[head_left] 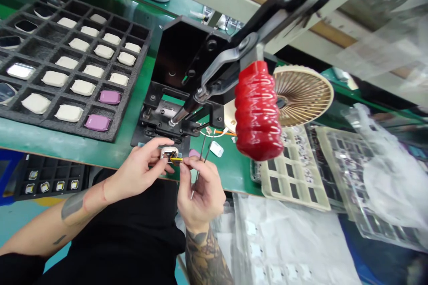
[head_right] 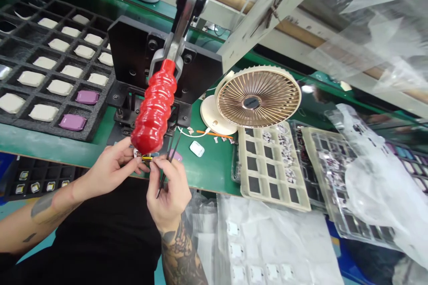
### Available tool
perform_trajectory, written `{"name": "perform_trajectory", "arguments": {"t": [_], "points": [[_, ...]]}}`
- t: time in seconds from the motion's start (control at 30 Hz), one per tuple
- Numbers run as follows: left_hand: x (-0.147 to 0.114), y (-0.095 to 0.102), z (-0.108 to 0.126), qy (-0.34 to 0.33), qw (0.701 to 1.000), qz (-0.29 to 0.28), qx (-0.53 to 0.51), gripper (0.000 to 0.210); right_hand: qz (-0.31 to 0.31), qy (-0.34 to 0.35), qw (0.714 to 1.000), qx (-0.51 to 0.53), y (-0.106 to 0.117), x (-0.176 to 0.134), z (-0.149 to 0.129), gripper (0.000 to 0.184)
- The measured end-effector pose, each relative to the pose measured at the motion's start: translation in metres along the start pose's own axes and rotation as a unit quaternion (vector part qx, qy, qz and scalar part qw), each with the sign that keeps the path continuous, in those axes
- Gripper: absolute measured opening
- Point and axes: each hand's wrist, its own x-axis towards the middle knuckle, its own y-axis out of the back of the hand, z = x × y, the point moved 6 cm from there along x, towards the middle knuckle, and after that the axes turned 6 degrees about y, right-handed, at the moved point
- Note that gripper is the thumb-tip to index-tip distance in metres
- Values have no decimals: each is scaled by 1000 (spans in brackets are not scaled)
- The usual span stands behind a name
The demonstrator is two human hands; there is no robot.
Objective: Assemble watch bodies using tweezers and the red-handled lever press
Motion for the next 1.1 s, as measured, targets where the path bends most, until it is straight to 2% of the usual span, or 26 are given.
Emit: {"name": "perform_trajectory", "arguments": {"t": [0.17,0.23,0.37,0.47,0.57,0.67,0.73,0.87,1.1], "points": [[-1,-2,6,-36,996,29,77,40,25,6,1000,14,-5,1,-5,45],[0,-1,6,-32,997,30,60,45,16,14,1000,19,-7,1,-8,46],[3,-2,1,12,999,6,-50,50,-7,43,999,-6,-10,0,-13,47],[5,-3,1,35,996,-13,-82,50,32,64,997,-17,-9,0,-13,41],[5,-2,3,16,997,-28,-71,54,69,56,996,-25,-15,2,-9,35],[2,0,5,-14,997,-53,-61,59,78,63,994,-46,-22,6,-10,31],[0,1,6,-30,996,-65,-58,60,76,74,993,-50,-25,8,-13,30],[-1,4,7,-39,995,-56,-71,58,59,86,994,-39,-26,9,-14,25],[5,5,2,27,994,-8,-104,53,-12,96,994,-56,-26,8,-12,34]]}}
